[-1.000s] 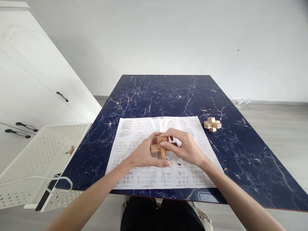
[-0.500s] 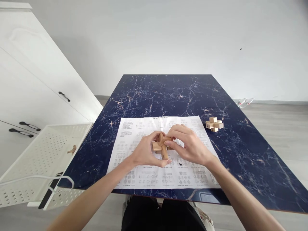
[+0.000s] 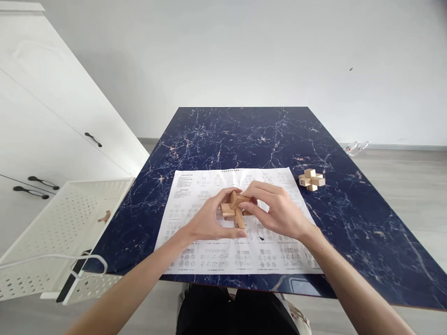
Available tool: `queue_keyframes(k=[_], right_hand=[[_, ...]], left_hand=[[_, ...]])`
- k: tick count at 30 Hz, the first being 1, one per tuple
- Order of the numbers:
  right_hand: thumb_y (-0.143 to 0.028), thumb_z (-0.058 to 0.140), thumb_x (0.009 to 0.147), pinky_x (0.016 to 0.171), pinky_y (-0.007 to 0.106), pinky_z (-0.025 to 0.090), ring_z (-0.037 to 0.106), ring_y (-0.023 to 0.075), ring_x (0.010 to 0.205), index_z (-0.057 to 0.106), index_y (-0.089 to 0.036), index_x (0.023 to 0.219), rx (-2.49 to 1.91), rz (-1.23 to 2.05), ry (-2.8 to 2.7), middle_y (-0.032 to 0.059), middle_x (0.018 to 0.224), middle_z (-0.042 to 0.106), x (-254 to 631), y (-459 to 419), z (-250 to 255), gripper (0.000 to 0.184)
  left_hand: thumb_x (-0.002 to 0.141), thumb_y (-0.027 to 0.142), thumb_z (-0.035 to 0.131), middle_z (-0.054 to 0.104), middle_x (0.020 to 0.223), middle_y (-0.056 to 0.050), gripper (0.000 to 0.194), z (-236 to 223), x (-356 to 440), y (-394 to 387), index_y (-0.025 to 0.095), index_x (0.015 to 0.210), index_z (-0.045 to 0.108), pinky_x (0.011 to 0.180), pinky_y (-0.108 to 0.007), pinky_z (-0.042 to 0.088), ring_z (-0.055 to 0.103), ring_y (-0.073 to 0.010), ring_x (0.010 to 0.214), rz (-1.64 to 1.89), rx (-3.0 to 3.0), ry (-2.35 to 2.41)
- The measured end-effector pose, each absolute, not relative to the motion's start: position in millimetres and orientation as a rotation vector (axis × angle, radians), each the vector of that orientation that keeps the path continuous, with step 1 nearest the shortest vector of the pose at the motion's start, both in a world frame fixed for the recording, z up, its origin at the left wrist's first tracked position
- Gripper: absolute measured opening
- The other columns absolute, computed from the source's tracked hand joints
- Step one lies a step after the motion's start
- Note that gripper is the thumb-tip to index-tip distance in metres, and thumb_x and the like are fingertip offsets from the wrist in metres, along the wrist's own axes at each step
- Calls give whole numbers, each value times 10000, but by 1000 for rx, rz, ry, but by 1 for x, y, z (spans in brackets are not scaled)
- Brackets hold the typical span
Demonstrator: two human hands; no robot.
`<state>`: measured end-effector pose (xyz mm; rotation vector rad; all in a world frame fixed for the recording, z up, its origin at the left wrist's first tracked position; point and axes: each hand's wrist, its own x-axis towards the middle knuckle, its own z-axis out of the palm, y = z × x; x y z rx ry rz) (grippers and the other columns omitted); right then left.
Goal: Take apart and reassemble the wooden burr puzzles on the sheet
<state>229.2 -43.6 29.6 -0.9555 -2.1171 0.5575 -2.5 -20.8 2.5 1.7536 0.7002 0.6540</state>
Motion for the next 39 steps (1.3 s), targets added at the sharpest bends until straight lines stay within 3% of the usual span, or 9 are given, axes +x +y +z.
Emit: queue_keyframes(k=[4, 7, 10, 14, 18, 23, 27, 32, 39], right_hand=[[-309, 590, 1113, 681, 349, 523, 640, 193, 764, 720, -214, 1030, -958, 644, -2062, 59, 915, 719, 232, -44, 32, 181], [-317, 586, 1112, 673, 347, 516, 625, 190, 751, 704, -214, 990, -963, 663, -2047, 52, 891, 700, 233, -44, 33, 199], [-317, 577, 1116, 670, 343, 505, 624, 190, 750, 698, -215, 975, -972, 678, -2051, 49, 881, 696, 235, -43, 32, 212], [-309, 577, 1117, 677, 336, 494, 619, 187, 755, 689, -215, 962, -987, 687, -2059, 45, 880, 693, 235, -42, 32, 213], [-311, 572, 1124, 699, 341, 491, 611, 185, 755, 672, -219, 953, -999, 699, -2056, 35, 867, 678, 236, -43, 32, 218], [-319, 573, 1127, 692, 327, 478, 594, 176, 746, 662, -210, 930, -1004, 711, -2063, 30, 858, 669, 236, -42, 31, 242], [-335, 592, 1120, 673, 310, 464, 568, 161, 711, 662, -208, 911, -1026, 750, -2069, 12, 816, 659, 238, -37, 28, 254], [-375, 608, 1113, 659, 298, 467, 585, 158, 716, 693, -212, 930, -1031, 851, -2064, 13, 830, 685, 239, -36, 29, 260], [-394, 597, 1115, 676, 313, 469, 594, 163, 712, 688, -213, 898, -1027, 807, -2117, 22, 829, 689, 244, -35, 31, 297]], left_hand=[[1035, 572, 640, 717, 1339, -128, 655, -3, -6, -21, 277, 1584, 438, 1081, -498, 514, 684, -335, 1254, 632, 1773, 721], [1075, 554, 584, 777, 1193, -106, 638, -7, -7, -23, 267, 1613, 395, 1016, -463, 533, 743, -311, 1113, 619, 1885, 809], [1078, 538, 587, 782, 1192, -109, 586, -9, -8, -22, 257, 1564, 422, 909, -411, 557, 767, -285, 998, 680, 1984, 865], [1043, 543, 648, 766, 1245, -114, 471, -9, -12, -18, 260, 1407, 550, 911, -395, 558, 755, -287, 1049, 795, 2136, 884], [1054, 537, 626, 738, 1355, -136, 331, -8, -17, -13, 248, 1199, 695, 802, -359, 557, 748, -233, 884, 814, 2274, 918], [1030, 416, 713, 819, 1062, -73, 165, -5, -22, -12, 266, 1033, 782, 731, -334, 564, 766, -233, 827, 761, 2420, 921], [1071, 327, 667, 821, 990, -41, 106, -10, -24, -14, 258, 1078, 748, 673, -275, 571, 781, -192, 791, 808, 2582, 769], [1106, 265, 612, 789, 949, -13, 134, -16, -22, -17, 204, 1225, 614, 540, -181, 502, 708, -101, 628, 1144, 2779, 509], [1139, 279, 538, 773, 952, -5, 111, -13, -22, -16, 205, 1212, 579, 531, -174, 507, 705, -93, 621, 1172, 2784, 487]])
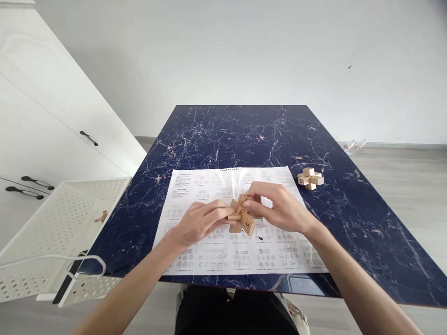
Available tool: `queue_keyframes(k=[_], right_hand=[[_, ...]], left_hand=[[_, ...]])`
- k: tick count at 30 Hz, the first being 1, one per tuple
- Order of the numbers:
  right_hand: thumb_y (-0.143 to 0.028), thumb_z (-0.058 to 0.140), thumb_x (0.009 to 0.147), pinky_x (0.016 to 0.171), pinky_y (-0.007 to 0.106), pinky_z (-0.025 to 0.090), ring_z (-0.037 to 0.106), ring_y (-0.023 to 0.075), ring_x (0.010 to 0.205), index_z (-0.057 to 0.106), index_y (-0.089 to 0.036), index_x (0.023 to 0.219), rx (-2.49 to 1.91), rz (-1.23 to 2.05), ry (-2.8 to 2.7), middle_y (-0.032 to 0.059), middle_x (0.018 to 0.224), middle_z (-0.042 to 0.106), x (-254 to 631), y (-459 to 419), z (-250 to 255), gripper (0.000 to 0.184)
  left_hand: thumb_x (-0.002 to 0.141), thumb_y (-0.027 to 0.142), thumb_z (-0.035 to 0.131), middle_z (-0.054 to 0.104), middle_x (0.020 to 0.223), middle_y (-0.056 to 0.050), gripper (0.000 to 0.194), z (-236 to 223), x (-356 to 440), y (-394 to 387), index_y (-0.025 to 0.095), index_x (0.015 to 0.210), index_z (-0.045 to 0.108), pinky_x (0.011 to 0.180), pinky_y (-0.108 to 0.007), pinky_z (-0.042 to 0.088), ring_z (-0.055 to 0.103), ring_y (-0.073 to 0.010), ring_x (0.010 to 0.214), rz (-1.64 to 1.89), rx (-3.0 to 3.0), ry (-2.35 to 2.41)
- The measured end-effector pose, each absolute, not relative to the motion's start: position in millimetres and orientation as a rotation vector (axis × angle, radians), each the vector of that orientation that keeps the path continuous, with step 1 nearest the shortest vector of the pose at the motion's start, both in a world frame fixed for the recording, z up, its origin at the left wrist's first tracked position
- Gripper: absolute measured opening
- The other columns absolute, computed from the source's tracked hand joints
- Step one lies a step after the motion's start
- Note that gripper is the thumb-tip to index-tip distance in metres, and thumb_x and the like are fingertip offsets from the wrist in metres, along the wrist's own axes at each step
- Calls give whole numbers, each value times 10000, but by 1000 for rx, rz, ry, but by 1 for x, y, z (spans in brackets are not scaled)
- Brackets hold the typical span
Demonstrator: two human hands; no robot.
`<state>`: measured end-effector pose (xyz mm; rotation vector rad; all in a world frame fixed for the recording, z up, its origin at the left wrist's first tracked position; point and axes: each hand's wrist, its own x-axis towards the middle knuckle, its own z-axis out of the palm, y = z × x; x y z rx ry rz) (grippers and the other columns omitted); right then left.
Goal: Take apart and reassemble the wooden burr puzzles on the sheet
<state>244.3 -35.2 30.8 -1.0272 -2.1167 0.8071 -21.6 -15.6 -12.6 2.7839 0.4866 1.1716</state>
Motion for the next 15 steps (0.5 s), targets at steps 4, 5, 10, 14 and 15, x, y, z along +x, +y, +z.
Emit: queue_keyframes(k=[4, 5, 10, 14, 15], right_hand=[[-391, 595, 1110, 698, 321, 475, 604, 161, 710, 661, -211, 837, -1048, 863, -2135, 18, 808, 689, 252, -34, 34, 333], [-401, 596, 1109, 703, 323, 478, 611, 163, 716, 664, -211, 842, -1049, 881, -2132, 19, 813, 694, 254, -34, 35, 335], [-435, 591, 1106, 709, 324, 487, 624, 166, 728, 670, -214, 847, -1060, 943, -2116, 21, 821, 709, 255, -38, 41, 350], [-451, 584, 1103, 678, 327, 487, 630, 173, 714, 685, -217, 881, -1126, 956, -2081, 31, 824, 728, 254, -42, 44, 338], [-454, 580, 1103, 671, 327, 487, 631, 173, 708, 688, -217, 882, -1149, 945, -2074, 31, 819, 728, 255, -44, 45, 341]], left_hand=[[1142, 261, 531, 773, 960, -8, 90, -12, -20, -14, 212, 1202, 577, 511, -169, 490, 686, -81, 592, 1156, 2750, 470], [1138, 268, 543, 772, 959, -4, 89, -12, -19, -14, 216, 1202, 577, 515, -167, 496, 694, -82, 600, 1153, 2739, 469], [1093, 268, 642, 774, 928, -6, 98, -11, -17, -14, 207, 1147, 587, 560, -167, 548, 741, -103, 668, 1222, 2648, 430], [1081, 296, 667, 796, 938, -14, 119, -7, -16, -13, 205, 1115, 598, 572, -174, 555, 770, -117, 727, 1229, 2613, 444], [1082, 304, 666, 800, 945, -12, 122, -6, -15, -12, 207, 1120, 602, 575, -177, 557, 771, -117, 728, 1214, 2623, 470]])
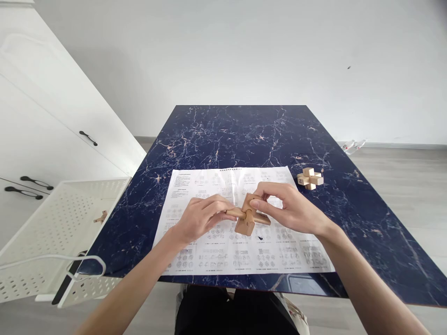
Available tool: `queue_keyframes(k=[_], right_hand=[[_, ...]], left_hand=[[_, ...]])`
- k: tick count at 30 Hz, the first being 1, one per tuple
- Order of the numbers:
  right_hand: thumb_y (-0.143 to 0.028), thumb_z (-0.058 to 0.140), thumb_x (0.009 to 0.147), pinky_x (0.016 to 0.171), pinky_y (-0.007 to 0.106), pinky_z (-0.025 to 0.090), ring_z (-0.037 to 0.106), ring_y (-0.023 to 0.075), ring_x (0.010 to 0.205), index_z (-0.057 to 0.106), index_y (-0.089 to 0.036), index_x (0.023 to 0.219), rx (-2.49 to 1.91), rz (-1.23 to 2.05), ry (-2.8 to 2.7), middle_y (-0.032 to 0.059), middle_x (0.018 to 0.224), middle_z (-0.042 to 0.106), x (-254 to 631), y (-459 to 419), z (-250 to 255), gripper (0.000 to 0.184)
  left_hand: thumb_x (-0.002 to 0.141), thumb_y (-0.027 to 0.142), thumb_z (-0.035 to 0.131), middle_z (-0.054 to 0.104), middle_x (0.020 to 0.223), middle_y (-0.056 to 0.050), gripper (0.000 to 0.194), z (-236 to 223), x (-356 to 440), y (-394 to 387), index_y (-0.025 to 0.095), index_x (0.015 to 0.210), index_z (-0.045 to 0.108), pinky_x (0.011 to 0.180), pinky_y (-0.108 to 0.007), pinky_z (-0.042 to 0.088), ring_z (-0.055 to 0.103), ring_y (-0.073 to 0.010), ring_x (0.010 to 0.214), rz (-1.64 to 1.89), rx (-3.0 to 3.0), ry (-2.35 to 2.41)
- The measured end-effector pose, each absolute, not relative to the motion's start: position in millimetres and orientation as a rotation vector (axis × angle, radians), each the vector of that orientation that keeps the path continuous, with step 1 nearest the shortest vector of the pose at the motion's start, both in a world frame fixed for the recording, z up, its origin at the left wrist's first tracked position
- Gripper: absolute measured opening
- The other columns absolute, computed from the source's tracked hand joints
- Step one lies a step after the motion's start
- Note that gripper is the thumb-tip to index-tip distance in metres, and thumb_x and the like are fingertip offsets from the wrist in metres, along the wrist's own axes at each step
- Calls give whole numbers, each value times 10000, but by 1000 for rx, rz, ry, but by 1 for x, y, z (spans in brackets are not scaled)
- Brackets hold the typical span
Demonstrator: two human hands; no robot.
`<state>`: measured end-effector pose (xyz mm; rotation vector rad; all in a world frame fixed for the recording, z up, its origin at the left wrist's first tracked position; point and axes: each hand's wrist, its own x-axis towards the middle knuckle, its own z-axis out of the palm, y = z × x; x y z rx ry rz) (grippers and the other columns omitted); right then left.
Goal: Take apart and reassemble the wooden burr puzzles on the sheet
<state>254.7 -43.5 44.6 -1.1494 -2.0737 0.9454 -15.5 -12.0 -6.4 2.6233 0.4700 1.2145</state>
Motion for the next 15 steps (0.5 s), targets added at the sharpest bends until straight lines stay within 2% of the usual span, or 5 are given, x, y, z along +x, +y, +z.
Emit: queue_keyframes(k=[3, 7, 12, 15], right_hand=[[-461, 582, 1099, 653, 326, 486, 633, 172, 686, 669, -219, 846, -1240, 847, -2070, 30, 801, 725, 259, -45, 45, 361], [-448, 595, 1086, 630, 321, 501, 665, 186, 690, 711, -225, 883, -1366, 566, -2044, 58, 863, 775, 274, -40, 46, 323], [-437, 633, 1032, 669, 340, 537, 743, 233, 769, 782, -236, 959, -1566, 243, -1934, 77, 996, 843, 308, -20, 47, 261], [-461, 617, 1009, 657, 351, 520, 751, 254, 762, 783, -242, 935, -1711, 133, -1873, 71, 946, 844, 326, -5, 43, 285]], left_hand=[[1106, 325, 626, 808, 1010, -16, 146, -7, -16, -10, 217, 1201, 606, 580, -190, 569, 742, -99, 666, 1127, 2651, 607], [1141, 405, 544, 807, 1048, -30, 290, -14, -18, -9, 206, 1351, 550, 545, -188, 561, 736, -91, 624, 988, 2612, 854], [1152, 358, 498, 815, 1013, -4, 239, -20, -18, -8, 207, 1329, 550, 541, -209, 547, 712, -88, 586, 861, 2650, 943], [1136, 296, 510, 815, 977, 5, 184, -21, -17, -8, 204, 1273, 592, 547, -218, 543, 693, -83, 562, 841, 2667, 949]])
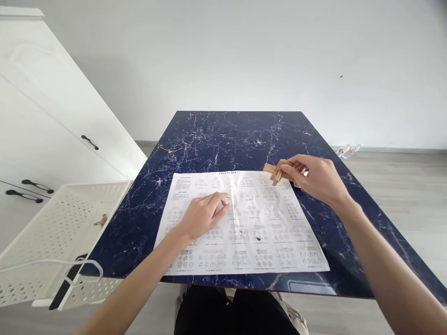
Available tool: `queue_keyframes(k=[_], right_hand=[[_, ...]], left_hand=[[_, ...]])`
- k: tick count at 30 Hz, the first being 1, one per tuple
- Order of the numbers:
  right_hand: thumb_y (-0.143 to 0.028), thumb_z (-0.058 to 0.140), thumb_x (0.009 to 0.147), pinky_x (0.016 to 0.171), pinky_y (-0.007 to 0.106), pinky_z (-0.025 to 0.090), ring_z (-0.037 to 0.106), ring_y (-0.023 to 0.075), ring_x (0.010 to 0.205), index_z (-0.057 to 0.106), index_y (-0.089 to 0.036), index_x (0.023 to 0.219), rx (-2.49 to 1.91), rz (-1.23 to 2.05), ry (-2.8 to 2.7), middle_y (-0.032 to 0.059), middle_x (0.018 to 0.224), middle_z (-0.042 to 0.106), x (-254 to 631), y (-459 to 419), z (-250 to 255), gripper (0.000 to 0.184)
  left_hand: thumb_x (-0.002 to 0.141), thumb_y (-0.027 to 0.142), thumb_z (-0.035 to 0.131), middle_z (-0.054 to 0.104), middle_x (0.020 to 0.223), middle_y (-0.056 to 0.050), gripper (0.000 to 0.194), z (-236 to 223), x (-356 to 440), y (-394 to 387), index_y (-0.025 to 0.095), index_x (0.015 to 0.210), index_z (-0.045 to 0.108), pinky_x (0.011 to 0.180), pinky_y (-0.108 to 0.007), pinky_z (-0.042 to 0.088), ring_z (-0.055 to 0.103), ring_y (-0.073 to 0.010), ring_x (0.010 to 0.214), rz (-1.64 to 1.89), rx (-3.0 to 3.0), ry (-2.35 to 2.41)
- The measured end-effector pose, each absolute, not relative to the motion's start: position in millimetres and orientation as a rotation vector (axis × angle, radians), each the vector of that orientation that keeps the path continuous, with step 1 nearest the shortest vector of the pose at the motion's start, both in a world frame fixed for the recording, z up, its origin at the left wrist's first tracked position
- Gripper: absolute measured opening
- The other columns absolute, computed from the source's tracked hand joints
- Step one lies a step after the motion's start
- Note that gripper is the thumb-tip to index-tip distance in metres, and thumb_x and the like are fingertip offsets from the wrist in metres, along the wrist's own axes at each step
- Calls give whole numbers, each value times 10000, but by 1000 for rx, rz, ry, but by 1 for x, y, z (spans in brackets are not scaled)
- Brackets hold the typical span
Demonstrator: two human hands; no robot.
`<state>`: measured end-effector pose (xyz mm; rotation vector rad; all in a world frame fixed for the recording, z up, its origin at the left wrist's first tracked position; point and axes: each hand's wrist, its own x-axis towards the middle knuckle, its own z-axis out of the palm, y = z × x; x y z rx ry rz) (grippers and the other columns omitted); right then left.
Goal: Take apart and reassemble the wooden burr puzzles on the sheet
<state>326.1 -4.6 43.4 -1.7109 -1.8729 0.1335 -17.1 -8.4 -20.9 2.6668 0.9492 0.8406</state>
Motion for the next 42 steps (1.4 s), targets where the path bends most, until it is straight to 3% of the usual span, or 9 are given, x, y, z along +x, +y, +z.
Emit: queue_keyframes(k=[8, 20, 25, 33, 38, 42], right_hand=[[-494, 594, 1012, 576, 336, 416, 734, 294, 780, 803, -238, 991, -1999, 28, -1784, 97, 920, 835, 347, 14, 26, 331], [-559, 598, 1008, 636, 380, 543, 771, 309, 835, 800, -235, 1079, -1938, 197, -1709, 115, 961, 838, 367, 18, 21, 388], [-531, 618, 1020, 684, 417, 540, 761, 329, 857, 796, -200, 1044, -1965, 163, -1642, 154, 945, 825, 368, 12, 19, 377], [-653, 595, 994, 694, 435, 521, 714, 317, 757, 810, -212, 955, -1997, 268, -1605, 154, 888, 812, 377, 25, 14, 492], [-645, 623, 961, 570, 389, 458, 654, 271, 618, 841, -198, 958, -2044, 428, -1575, 110, 718, 758, 384, 42, 16, 497], [-526, 643, 962, 686, 411, 535, 729, 319, 859, 806, -196, 1059, -2031, 344, -1517, 137, 980, 811, 375, 35, 20, 380]], left_hand=[[1107, 228, 511, 819, 956, -9, 164, -22, -16, -8, 190, 1152, 665, 538, -221, 524, 695, -97, 586, 809, 2689, 952], [1105, 223, 523, 819, 983, -13, 166, -21, -15, -8, 183, 1119, 683, 528, -213, 519, 679, -92, 589, 814, 2666, 934], [1105, 217, 520, 815, 1005, -12, 175, -23, -16, -8, 180, 1123, 690, 530, -205, 515, 670, -85, 594, 804, 2660, 928], [1110, 235, 512, 807, 994, -19, 190, -21, -15, -8, 180, 1099, 694, 528, -210, 504, 659, -87, 584, 791, 2655, 929], [1105, 237, 519, 802, 985, -14, 182, -21, -15, -8, 184, 1090, 692, 527, -215, 503, 655, -88, 583, 797, 2647, 937], [1112, 254, 501, 806, 991, -20, 201, -22, -15, -8, 187, 1090, 689, 532, -219, 503, 655, -87, 587, 787, 2637, 952]])
